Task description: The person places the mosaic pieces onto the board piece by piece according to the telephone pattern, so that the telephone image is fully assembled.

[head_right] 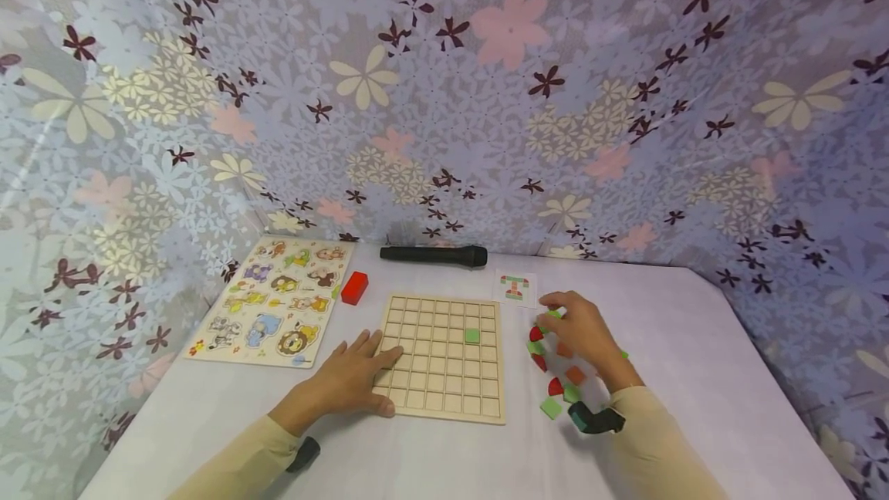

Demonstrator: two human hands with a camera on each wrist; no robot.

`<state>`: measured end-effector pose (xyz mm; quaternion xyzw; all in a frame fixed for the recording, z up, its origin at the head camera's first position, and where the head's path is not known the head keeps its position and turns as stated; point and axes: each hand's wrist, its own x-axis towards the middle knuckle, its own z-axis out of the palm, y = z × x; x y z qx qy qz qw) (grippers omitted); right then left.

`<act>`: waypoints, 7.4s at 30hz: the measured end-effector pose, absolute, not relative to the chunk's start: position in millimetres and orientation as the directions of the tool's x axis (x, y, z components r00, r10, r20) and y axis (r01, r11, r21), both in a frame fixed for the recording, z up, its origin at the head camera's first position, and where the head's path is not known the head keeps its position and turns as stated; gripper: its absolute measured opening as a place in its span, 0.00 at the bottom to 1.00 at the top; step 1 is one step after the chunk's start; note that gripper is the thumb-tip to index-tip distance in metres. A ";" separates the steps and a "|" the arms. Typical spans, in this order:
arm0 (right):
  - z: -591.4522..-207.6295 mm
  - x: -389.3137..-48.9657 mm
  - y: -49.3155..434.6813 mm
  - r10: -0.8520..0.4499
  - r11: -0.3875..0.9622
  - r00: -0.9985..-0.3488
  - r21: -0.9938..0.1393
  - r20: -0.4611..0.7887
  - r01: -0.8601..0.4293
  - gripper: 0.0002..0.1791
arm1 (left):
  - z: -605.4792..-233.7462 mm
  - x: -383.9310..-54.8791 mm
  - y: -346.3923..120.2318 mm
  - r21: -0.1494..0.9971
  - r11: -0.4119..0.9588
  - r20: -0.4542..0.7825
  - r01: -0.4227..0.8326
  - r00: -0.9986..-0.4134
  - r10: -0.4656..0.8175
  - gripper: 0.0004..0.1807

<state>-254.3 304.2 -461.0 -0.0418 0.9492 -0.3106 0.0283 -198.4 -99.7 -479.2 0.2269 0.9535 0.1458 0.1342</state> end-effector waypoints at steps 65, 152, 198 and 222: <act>-482.7 -262.8 267.1 -0.110 0.154 -0.983 -0.980 -0.148 0.130 0.29 | -482.7 -200.0 -99.0 0.342 0.858 -0.195 0.385 -0.864 0.465 0.56; -507.9 -296.3 345.9 -0.016 0.720 -0.959 -0.669 -0.281 0.184 0.31 | -483.1 -200.4 -97.0 0.298 0.865 -0.215 0.402 -0.855 0.472 0.52; -496.6 -295.8 196.3 -0.154 0.717 -0.988 -0.685 0.019 -0.126 0.20 | -477.3 -198.0 -97.9 0.302 0.862 -0.210 0.407 -0.854 0.477 0.51; -498.3 -280.9 170.2 -0.184 0.836 -0.983 -0.524 0.004 -0.159 0.15 | -479.1 -197.7 -98.2 0.298 0.863 -0.200 0.408 -0.857 0.475 0.51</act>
